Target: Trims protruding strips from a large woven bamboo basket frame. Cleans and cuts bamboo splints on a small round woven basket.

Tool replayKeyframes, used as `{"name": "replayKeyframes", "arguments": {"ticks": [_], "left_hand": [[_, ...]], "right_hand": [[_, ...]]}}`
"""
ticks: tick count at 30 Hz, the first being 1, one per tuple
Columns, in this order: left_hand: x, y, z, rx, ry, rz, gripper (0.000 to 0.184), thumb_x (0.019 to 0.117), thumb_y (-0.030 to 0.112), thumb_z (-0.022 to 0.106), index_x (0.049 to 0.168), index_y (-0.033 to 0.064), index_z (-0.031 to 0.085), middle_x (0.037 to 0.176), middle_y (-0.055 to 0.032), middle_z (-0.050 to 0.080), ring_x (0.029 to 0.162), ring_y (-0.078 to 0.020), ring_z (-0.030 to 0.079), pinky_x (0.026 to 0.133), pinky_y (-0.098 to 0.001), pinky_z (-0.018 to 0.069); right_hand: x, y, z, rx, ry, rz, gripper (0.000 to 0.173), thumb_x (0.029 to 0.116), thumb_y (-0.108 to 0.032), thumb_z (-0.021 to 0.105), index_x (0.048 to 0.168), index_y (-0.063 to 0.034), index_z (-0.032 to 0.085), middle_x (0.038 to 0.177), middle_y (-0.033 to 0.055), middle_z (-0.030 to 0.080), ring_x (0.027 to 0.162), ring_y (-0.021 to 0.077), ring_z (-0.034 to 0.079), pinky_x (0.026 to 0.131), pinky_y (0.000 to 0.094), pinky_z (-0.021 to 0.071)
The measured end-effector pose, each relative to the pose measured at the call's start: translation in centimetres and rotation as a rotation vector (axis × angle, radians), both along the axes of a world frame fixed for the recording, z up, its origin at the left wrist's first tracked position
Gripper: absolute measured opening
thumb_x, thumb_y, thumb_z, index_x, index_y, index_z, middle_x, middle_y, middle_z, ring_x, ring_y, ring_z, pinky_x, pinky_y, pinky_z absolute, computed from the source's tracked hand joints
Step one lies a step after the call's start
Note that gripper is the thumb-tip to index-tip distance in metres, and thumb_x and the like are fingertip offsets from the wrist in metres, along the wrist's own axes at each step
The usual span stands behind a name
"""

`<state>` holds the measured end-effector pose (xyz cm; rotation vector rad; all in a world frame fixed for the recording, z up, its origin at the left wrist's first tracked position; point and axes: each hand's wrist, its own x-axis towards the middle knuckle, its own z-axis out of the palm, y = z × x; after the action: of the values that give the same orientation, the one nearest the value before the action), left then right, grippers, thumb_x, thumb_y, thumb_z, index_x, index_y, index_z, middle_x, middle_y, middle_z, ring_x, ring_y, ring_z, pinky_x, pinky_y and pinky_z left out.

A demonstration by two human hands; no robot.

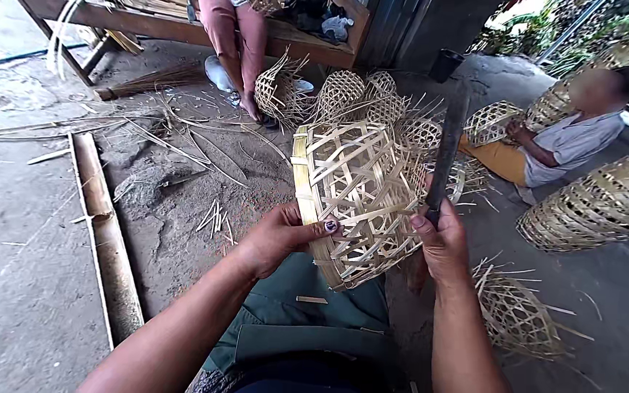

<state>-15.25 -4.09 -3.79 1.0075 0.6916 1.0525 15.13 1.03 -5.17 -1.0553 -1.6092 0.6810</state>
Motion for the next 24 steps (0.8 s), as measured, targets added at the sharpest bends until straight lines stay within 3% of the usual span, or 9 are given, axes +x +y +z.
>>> {"name": "replayKeyframes", "arguments": {"ticks": [3, 7, 9, 11, 13, 16, 18, 21, 24], "left_hand": [[1.0, 0.0, 0.6, 0.097, 0.015, 0.113, 0.011, 0.0986, 0.007, 0.066, 0.103, -0.0012, 0.072, 0.093, -0.0124, 0.076, 0.083, -0.0173, 0.075, 0.078, -0.0308, 0.0631], [2.3, 0.2, 0.1, 0.134, 0.011, 0.172, 0.010, 0.0991, 0.007, 0.065, 0.104, -0.0019, 0.069, 0.092, -0.0122, 0.076, 0.081, -0.0169, 0.075, 0.077, -0.0313, 0.0632], [2.9, 0.2, -0.1, 0.139, 0.008, 0.164, 0.010, 0.0990, 0.007, 0.066, 0.104, -0.0017, 0.069, 0.092, -0.0119, 0.076, 0.081, -0.0166, 0.075, 0.077, -0.0308, 0.0632], [3.3, 0.1, -0.1, 0.158, 0.014, 0.136, 0.010, 0.0986, 0.007, 0.066, 0.103, -0.0012, 0.070, 0.092, -0.0115, 0.076, 0.082, -0.0166, 0.075, 0.078, -0.0310, 0.0633], [3.5, -0.1, 0.0, 0.172, 0.024, 0.107, 0.011, 0.0986, 0.008, 0.067, 0.103, -0.0014, 0.070, 0.091, -0.0121, 0.076, 0.082, -0.0170, 0.074, 0.077, -0.0306, 0.0631], [3.7, -0.3, -0.1, 0.211, 0.044, 0.118, 0.011, 0.0980, 0.009, 0.068, 0.103, -0.0007, 0.070, 0.090, -0.0104, 0.076, 0.083, -0.0162, 0.075, 0.079, -0.0304, 0.0630], [3.7, -0.3, -0.1, 0.230, 0.057, 0.132, 0.011, 0.0980, 0.009, 0.068, 0.104, -0.0005, 0.069, 0.089, -0.0092, 0.076, 0.083, -0.0157, 0.075, 0.082, -0.0307, 0.0629], [4.0, -0.6, 0.1, 0.251, 0.077, 0.147, 0.012, 0.0982, 0.010, 0.068, 0.104, -0.0004, 0.070, 0.090, -0.0089, 0.076, 0.084, -0.0157, 0.075, 0.084, -0.0310, 0.0628], [4.5, -0.8, 0.0, 0.297, 0.113, 0.187, 0.016, 0.0970, 0.012, 0.071, 0.106, -0.0003, 0.070, 0.090, -0.0094, 0.076, 0.084, -0.0167, 0.075, 0.083, -0.0322, 0.0631]], "right_hand": [[-0.4, -1.9, 2.1, 0.127, -0.194, -0.229, 0.071, 0.0970, -0.043, 0.068, 0.156, -0.0131, 0.041, 0.080, -0.0054, 0.058, 0.061, 0.0026, 0.053, 0.055, 0.0196, 0.0478], [-1.5, -5.7, 4.3, 0.023, -0.007, 0.120, 0.046, 0.1114, -0.032, 0.040, 0.152, -0.0112, 0.048, 0.077, -0.0033, 0.058, 0.059, 0.0057, 0.052, 0.053, 0.0198, 0.0474], [-2.4, -7.0, 4.6, -0.180, 0.193, 0.359, 0.052, 0.1100, -0.043, 0.040, 0.144, -0.0067, 0.056, 0.075, -0.0026, 0.059, 0.057, 0.0047, 0.051, 0.053, 0.0194, 0.0466], [-3.0, -7.3, 4.5, -0.283, 0.283, 0.494, 0.048, 0.1103, -0.040, 0.041, 0.136, -0.0019, 0.057, 0.076, -0.0012, 0.060, 0.059, 0.0037, 0.054, 0.054, 0.0180, 0.0479], [-3.1, -7.1, 4.4, -0.315, 0.330, 0.541, 0.044, 0.1109, -0.034, 0.043, 0.136, -0.0003, 0.058, 0.076, 0.0005, 0.062, 0.059, 0.0037, 0.055, 0.055, 0.0169, 0.0484], [-3.1, -6.9, 4.3, -0.280, 0.314, 0.525, 0.035, 0.1103, -0.029, 0.046, 0.117, -0.0011, 0.064, 0.073, -0.0008, 0.061, 0.058, 0.0032, 0.054, 0.054, 0.0170, 0.0476], [-3.3, -7.2, 4.3, -0.185, 0.186, 0.452, 0.031, 0.1103, -0.026, 0.046, 0.117, -0.0021, 0.065, 0.073, -0.0031, 0.059, 0.061, 0.0017, 0.054, 0.056, 0.0158, 0.0463], [-4.3, -7.9, 3.9, 0.112, -0.330, 0.095, 0.038, 0.1089, -0.025, 0.050, 0.142, -0.0085, 0.061, 0.080, -0.0013, 0.064, 0.065, 0.0037, 0.056, 0.058, 0.0187, 0.0487], [-5.5, -8.0, 2.8, 0.376, -0.749, -0.251, 0.043, 0.1067, -0.035, 0.054, 0.148, -0.0222, 0.059, 0.085, 0.0092, 0.070, 0.069, 0.0201, 0.065, 0.060, 0.0373, 0.0532]]}}
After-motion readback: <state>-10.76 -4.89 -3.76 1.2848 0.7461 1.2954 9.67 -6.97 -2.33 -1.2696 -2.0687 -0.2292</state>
